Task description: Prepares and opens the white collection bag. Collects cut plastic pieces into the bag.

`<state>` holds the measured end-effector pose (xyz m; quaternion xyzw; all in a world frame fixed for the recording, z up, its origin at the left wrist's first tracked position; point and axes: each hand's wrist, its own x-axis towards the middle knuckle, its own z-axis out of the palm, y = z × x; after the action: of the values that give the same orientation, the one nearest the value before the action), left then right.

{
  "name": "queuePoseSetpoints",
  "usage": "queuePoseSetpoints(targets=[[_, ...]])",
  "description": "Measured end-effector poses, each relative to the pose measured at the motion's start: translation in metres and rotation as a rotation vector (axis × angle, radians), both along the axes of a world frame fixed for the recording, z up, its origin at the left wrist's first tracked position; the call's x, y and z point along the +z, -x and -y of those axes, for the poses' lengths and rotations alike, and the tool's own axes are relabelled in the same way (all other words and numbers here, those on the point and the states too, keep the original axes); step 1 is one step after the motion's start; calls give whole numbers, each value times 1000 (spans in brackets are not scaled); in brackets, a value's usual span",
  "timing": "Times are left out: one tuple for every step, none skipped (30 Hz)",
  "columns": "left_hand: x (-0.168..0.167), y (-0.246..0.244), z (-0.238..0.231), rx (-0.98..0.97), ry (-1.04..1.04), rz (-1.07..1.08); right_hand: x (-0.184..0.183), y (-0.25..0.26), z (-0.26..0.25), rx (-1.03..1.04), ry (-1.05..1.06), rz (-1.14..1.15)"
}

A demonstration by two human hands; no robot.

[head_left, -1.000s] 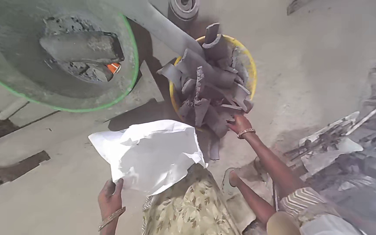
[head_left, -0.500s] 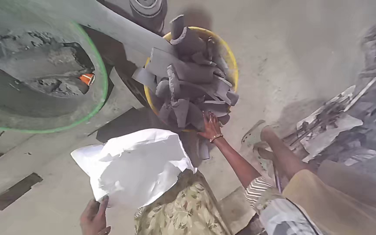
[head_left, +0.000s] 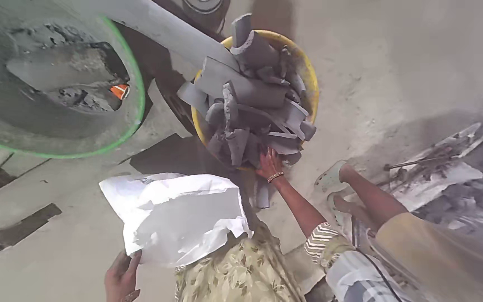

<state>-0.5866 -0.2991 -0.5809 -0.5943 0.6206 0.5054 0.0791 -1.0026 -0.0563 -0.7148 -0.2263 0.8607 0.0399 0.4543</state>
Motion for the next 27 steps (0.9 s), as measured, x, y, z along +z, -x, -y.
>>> queuePoseSetpoints(targets=[[3,4,1,3,25,10,-2,-1,-2,13,25,-20],[6,11,2,4,45,24,-2,0,-5,19,42,-25],[7,16,2,0,56,38,0,3,-6,26,46,-19],[7,17,2,-9,64,44,3,4,-6,27,53,-15],[6,14,2,-27,78,48,8,3,-8,28,75,-29],[7,10,2,-34,78,54,17,-1,-9,22,93,-65],[7,5,1,-33,72,62,29,-4,-11,28,104,-121],[8,1,-2,-20,66,64,43,-2,-14,48,112,-185],[8,-3,-5,3,65,67,60,6,-13,79,102,-217],[8,-6,-7,25,72,70,78,18,-9,119,78,-217],[7,-9,-8,44,83,71,96,33,-2,173,32,-192],[8,-9,-8,61,90,70,113,50,7,234,-24,-157],[8,-7,-8,71,98,73,129,67,17,298,-65,-127],[8,-2,-10,71,103,80,143,84,25,369,-89,-112],[8,6,-12,70,105,88,156,100,33,434,-100,-104],[8,15,-15,69,102,93,170,114,43,486,-121,-89],[8,26,-17,76,94,93,184,126,53,539,-150,-85],[8,38,-20,86,92,91,198,136,65,588,-184,-83],[8,51,-22,93,100,91,213,142,75,631,-216,-83],[9,64,-24,103,101,92,229,146,82,668,-243,-93],[9,77,-26,118,88,94,245,149,87,713,-284,-111],[8,87,-26,132,75,98,262,148,92,748,-332,-127],[6,96,-27,148,63,96,280,146,95,794,-350,-146],[2,102,-29,166,59,94,298,144,95,857,-321,-177],[-1,107,-29,185,50,91,316,139,94,928,-272,-208],[-2,112,-29,200,51,86,332,133,94,1011,-230,-233],[-3,116,-29,208,49,79,347,125,95,1085,-184,-249]])
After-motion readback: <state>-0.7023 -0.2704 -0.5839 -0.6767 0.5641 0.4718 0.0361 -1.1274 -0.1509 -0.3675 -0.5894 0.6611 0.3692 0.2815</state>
